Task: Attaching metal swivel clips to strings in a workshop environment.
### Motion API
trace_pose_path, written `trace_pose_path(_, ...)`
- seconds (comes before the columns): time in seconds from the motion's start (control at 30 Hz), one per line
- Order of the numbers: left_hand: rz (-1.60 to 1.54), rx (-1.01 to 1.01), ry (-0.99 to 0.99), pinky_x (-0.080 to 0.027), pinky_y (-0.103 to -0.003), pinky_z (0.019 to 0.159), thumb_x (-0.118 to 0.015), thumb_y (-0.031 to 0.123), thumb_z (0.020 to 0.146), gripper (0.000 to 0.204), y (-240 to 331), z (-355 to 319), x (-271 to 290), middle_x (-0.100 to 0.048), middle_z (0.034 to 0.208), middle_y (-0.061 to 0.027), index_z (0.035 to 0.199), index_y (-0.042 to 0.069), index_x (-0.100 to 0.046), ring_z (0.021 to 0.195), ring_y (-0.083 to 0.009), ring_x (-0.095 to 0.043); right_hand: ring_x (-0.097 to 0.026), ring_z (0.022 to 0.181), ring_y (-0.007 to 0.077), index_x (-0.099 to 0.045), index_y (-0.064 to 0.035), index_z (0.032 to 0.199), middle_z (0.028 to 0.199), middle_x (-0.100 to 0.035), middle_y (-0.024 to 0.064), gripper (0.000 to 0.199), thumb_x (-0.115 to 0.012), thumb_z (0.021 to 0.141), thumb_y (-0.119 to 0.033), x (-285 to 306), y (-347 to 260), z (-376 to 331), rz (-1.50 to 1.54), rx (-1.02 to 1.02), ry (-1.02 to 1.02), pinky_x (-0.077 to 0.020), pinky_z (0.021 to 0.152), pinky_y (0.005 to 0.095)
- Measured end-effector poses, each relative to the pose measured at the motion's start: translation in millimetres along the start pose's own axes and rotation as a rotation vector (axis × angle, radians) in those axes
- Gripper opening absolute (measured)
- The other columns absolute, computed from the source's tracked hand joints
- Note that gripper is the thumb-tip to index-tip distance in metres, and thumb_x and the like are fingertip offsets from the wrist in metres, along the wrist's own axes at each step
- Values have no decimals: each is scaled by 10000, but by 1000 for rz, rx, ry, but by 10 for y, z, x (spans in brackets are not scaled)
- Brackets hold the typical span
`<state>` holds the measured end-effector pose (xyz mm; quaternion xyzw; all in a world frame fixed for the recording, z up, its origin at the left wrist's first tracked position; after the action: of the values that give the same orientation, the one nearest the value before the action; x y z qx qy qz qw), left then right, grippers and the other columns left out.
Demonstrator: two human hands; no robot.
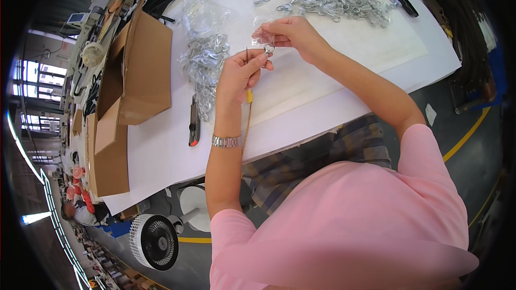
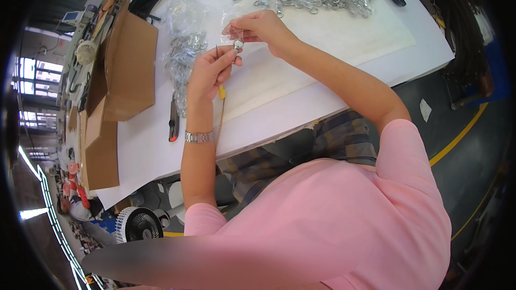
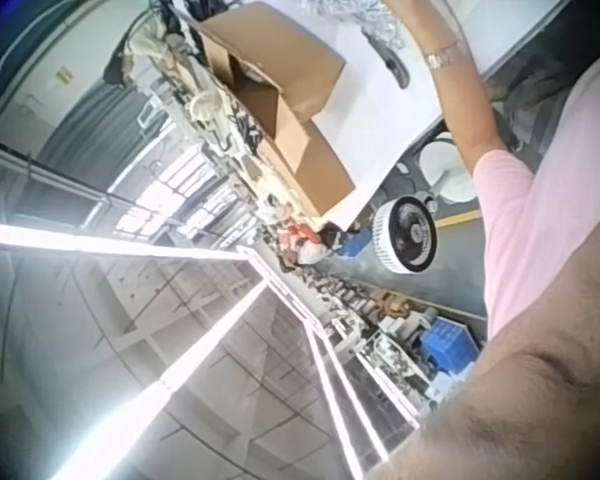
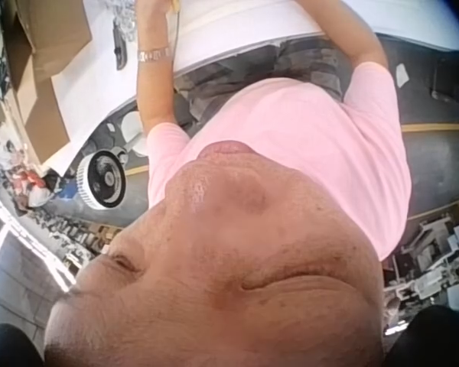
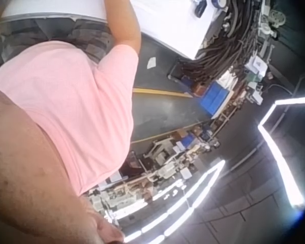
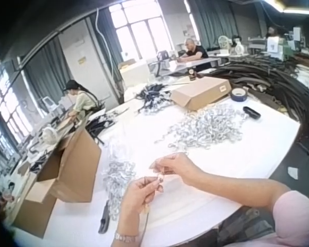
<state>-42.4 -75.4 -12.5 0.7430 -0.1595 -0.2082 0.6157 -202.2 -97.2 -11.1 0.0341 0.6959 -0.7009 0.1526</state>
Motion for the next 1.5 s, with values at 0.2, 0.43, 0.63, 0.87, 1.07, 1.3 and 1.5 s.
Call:
trace_pose_path(0.2, -64, -122, 181, -251, -175, 452, -692, 131, 968, 160, 27, 3, 153, -609, 801, 13, 1069, 8, -682, 534, -6, -396, -717, 1007, 161, -725, -12, 1103, 1112, -760, 101, 342, -684, 976, -327, 42, 40, -1, 85, -43, 63, -548, 927, 302)
trace_pose_path(0.43, -142, -199, 304, -258, -170, 432, -696, 117, 960, 146, 121, -55, 178, -672, 830, -25, 1057, 9, -686, 503, 0, -395, -717, 959, 145, -739, -32, 1058, 1053, -765, 86, 324, -692, 967, -340, 48, 37, -12, 92, -9, 91, -550, 876, 282)
trace_pose_path(0.63, 37, -300, 360, -270, -164, 429, -663, 115, 977, 179, 192, -95, 115, -755, 932, -125, 1108, -6, -674, 497, -4, -409, -723, 1013, 165, -717, -26, 1157, 1107, -758, 96, 381, -676, 980, -361, 3, 118, -6, 71, -17, 78, -551, 924, 296)
trace_pose_path(0.87, 113, -259, 312, -268, -177, 423, -627, 109, 991, 351, 199, -95, -29, -745, 874, -130, 1305, -33, -563, 475, -15, -407, -722, 1024, 185, -677, 5, 1218, 1140, -746, 115, 371, -598, 1034, -308, -92, 149, -68, 182, 4, 56, -558, 954, 331)
trace_pose_path(1.07, 43, -268, 265, -277, -186, 415, -626, 104, 988, 392, 168, -50, -50, -743, 831, -121, 1339, -43, -535, 459, -17, -420, -719, 1039, 193, -650, 22, 1240, 1161, -740, 127, 378, -568, 1050, -294, -83, 122, -91, 213, 20, 86, -547, 978, 334)
trace_pose_path(1.3, -9, -244, 193, -270, -186, 413, -627, 110, 990, 403, 132, -22, -29, -737, 824, -121, 1347, -45, -522, 457, -19, -416, -721, 1029, 187, -656, 14, 1222, 1161, -737, 125, 352, -578, 1045, -280, -56, 145, -75, 205, -7, 85, -548, 980, 332)
trace_pose_path(1.5, -48, -310, 297, -251, -178, 408, -634, 99, 995, 418, 191, -67, 60, -720, 847, -111, 1358, -67, -510, 483, -17, -416, -710, 909, 141, -693, 12, 1143, 994, -734, 76, 310, -604, 1020, -258, -229, 153, -124, 226, -19, -16, -576, 935, 324)
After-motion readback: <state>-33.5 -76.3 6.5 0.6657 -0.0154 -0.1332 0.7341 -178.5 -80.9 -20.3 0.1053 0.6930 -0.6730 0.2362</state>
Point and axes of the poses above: each hand's wrist, its own z-axis towards the middle knuckle, its own x-axis out of the back of the hand, y = z × x, the point moved 7 cm from there along z, towards the middle knuckle
